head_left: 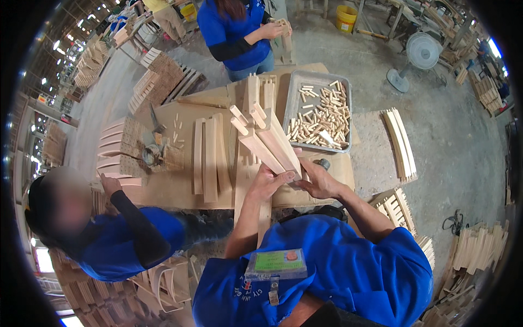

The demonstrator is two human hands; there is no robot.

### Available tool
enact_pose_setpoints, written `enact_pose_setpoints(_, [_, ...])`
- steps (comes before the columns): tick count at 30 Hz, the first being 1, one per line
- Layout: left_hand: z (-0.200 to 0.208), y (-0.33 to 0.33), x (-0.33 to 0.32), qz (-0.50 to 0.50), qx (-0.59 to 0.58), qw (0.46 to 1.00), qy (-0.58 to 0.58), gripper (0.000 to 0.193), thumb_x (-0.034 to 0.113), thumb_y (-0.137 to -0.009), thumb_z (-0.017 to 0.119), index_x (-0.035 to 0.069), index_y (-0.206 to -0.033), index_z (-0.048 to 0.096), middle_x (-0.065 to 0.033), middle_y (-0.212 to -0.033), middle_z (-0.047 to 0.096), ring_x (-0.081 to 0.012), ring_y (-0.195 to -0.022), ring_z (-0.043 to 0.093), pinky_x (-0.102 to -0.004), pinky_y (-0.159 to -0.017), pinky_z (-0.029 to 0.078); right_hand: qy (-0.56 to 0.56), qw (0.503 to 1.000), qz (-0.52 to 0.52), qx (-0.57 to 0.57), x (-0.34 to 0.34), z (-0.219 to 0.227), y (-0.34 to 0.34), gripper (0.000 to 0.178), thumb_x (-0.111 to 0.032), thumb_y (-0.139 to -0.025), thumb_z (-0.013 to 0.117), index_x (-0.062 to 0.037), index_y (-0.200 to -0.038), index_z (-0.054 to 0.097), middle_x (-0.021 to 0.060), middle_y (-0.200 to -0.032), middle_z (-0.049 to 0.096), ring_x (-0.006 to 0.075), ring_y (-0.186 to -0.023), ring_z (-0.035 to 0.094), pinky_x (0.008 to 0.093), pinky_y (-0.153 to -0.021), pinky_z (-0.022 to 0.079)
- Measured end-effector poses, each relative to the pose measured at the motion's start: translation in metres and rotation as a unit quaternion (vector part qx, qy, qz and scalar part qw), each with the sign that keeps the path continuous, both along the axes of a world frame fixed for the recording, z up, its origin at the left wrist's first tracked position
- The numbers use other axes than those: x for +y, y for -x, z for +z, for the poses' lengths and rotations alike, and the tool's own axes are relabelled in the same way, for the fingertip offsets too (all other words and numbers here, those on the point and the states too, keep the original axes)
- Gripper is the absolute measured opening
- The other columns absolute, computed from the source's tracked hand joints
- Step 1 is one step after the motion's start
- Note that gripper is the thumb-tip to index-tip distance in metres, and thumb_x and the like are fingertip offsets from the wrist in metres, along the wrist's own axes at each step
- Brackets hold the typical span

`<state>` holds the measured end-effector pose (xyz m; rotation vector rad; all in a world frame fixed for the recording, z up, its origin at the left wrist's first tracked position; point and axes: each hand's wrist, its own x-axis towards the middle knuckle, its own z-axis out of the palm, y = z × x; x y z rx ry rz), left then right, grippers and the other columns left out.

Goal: The person inserts small wooden dowels into pre-drilled holes on long wooden slats using a hammer. They pick up a slat, align the dowels, and tap them into place, then place the finished slat on a stack. The process is repeated continuously throughout the clip.

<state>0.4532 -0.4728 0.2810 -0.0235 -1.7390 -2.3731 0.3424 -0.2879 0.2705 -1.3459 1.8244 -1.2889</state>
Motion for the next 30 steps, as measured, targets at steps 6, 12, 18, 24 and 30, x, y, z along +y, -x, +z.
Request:
enact_pose_setpoints(6, [-0.015, -0.004, -0.001, -0.015, -0.048, 0.997, 0.051, 0.054, 0.011, -0.091, 0.083, 0.004, -0.140, 0.060, -0.0084, -0.138, 0.066, -0.0178, -0.122, 0.063, -0.0361, -0.104, 0.053, -0.019, 0.999, 0.031, -0.006, -0.003, -0.042, 0.003, 0.071, 0.002, -0.091, 0.068, -0.0037, -0.153, 0.036, 0.0245, -0.138, 0.059, 0.0429, -0.135, 0.055, 0.0487, -0.111, 0.045])
enact_pose_setpoints(12, [-0.015, -0.007, 0.005, 0.014, -0.083, 0.996, 0.035, 0.053, 0.007, -0.090, 0.083, 0.002, -0.138, 0.058, -0.0091, -0.132, 0.067, -0.0192, -0.123, 0.062, -0.0380, -0.104, 0.055, -0.050, 0.998, -0.020, 0.044, 0.011, -0.057, 0.007, 0.062, -0.004, -0.091, 0.071, -0.0051, -0.147, 0.047, 0.0241, -0.136, 0.060, 0.0393, -0.126, 0.061, 0.0474, -0.107, 0.049])
enact_pose_setpoints(18, [-0.002, -0.006, 0.016, 0.046, -0.034, 0.998, 0.030, 0.059, 0.000, -0.082, 0.087, 0.001, -0.135, 0.061, -0.0083, -0.126, 0.070, -0.0178, -0.116, 0.066, -0.0338, -0.097, 0.059, -0.299, 0.922, -0.239, 0.060, 0.090, -0.093, 0.019, 0.059, -0.025, -0.086, 0.081, -0.0054, -0.136, 0.057, 0.0210, -0.126, 0.063, 0.0388, -0.113, 0.066, 0.0480, -0.095, 0.055])
enact_pose_setpoints(24, [0.021, 0.007, 0.017, 0.005, 0.035, 0.997, 0.071, 0.053, -0.003, -0.084, 0.080, 0.003, -0.131, 0.054, -0.0106, -0.120, 0.064, -0.0267, -0.124, 0.065, -0.0440, -0.103, 0.056, -0.330, 0.901, -0.220, 0.177, 0.082, -0.121, 0.003, 0.043, -0.020, -0.085, 0.077, -0.0051, -0.120, 0.059, 0.0199, -0.105, 0.066, 0.0419, -0.105, 0.067, 0.0490, -0.094, 0.055])
enact_pose_setpoints(30, [0.031, 0.020, 0.038, 0.073, 0.049, 0.994, 0.071, 0.047, -0.006, -0.084, 0.077, 0.002, -0.126, 0.057, -0.0085, -0.115, 0.066, -0.0209, -0.115, 0.066, -0.0392, -0.099, 0.056, -0.283, 0.910, -0.190, -0.236, 0.082, -0.125, 0.016, 0.021, -0.014, -0.092, 0.063, -0.0056, -0.111, 0.058, 0.0120, -0.086, 0.064, 0.0267, -0.072, 0.067, 0.0406, -0.065, 0.056])
